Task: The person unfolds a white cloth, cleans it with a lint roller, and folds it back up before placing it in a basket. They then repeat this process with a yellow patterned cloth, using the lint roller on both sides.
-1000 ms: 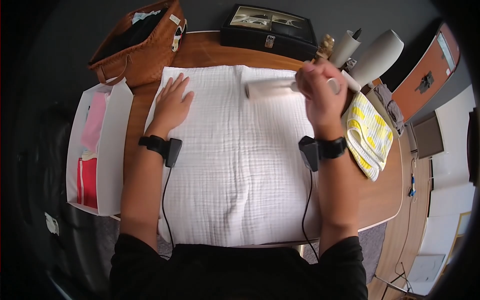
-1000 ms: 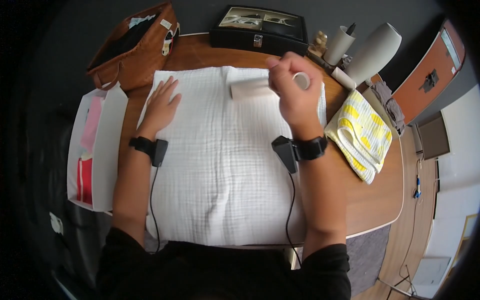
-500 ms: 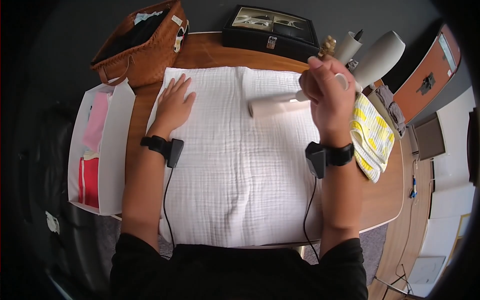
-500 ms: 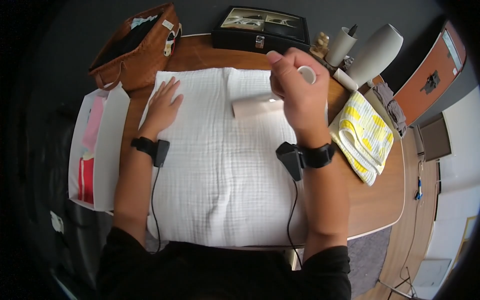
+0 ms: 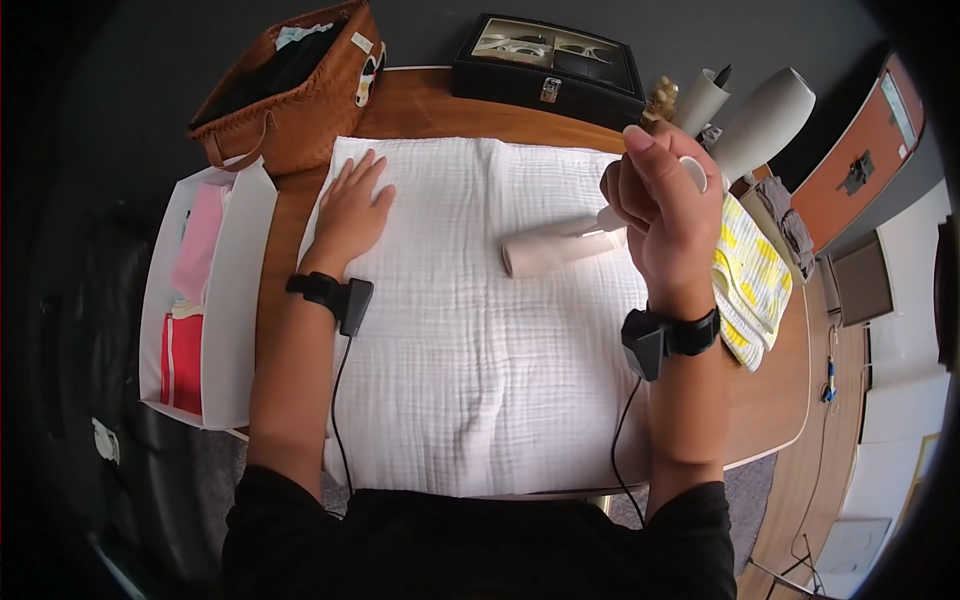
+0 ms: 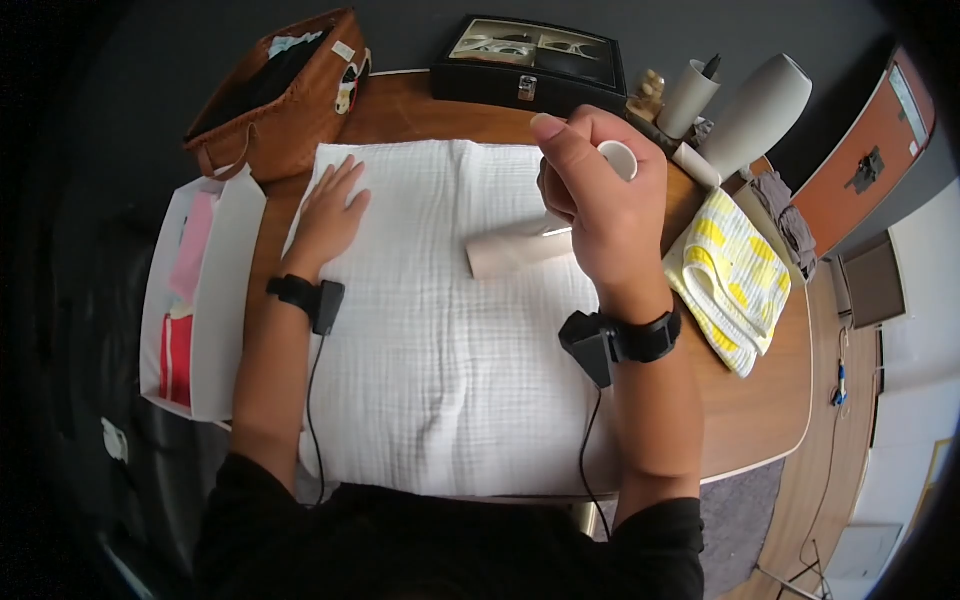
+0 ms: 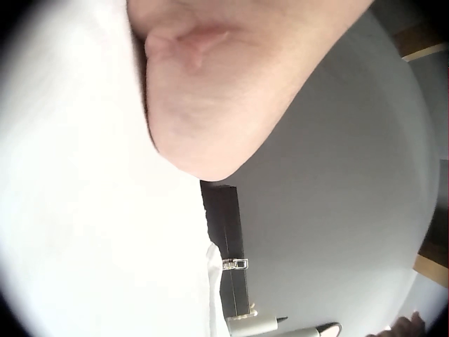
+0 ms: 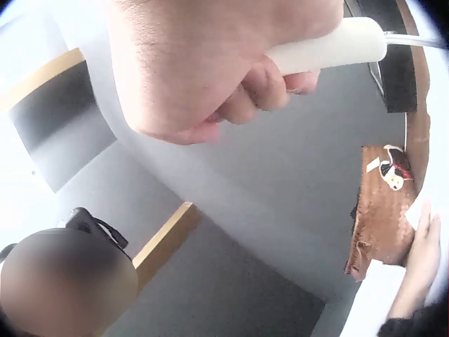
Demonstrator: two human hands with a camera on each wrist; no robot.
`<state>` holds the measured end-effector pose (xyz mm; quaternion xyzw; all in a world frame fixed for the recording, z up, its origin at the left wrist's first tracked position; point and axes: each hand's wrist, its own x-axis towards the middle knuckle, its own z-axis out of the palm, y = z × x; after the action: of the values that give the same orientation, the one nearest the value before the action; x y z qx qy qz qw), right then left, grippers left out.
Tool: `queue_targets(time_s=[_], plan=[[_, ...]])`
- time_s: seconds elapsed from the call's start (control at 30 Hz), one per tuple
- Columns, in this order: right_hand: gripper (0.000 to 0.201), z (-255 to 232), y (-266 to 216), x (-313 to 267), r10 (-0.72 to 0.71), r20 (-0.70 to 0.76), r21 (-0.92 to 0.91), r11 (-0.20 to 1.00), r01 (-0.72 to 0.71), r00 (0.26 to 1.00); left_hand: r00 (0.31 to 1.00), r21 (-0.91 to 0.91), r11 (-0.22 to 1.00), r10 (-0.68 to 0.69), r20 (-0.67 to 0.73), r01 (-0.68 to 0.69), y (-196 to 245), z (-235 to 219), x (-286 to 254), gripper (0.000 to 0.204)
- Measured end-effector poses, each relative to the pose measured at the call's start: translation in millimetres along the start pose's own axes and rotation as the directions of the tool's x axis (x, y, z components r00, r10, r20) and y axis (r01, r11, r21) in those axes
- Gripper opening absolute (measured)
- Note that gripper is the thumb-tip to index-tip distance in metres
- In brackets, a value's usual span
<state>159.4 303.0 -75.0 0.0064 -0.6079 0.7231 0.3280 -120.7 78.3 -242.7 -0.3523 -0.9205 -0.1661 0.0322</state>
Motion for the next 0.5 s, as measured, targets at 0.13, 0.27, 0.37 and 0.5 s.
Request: queue_targets(time_s=[0.13,0.27,0.37,0.5], plan=[[0.034,-8,49,0,-0.218,-0.008,-0.109,0.970,0.215,0.976,1.000,-0.002,1.000,-0.004,0.003,0.004,-1,-2,-1,0.056],[0.034,-18,87,-2,-0.219,0.099,-0.459,0.855,0.240,0.971,1.000,-0.013,1.000,0.007,0.010,-0.007,-4,0,-1,0.056],[0.034,-6,68,-2,-0.162,0.051,-0.367,0.915,0.169,0.986,1.000,-0.015,1.000,0.010,0.006,-0.010,-2,-1,-2,0.056],[0.037,10,15,-7,0.021,0.101,-0.140,0.990,-0.007,0.995,1.000,0.014,1.000,0.022,-0.014,-0.022,-3,2,-2,0.056]])
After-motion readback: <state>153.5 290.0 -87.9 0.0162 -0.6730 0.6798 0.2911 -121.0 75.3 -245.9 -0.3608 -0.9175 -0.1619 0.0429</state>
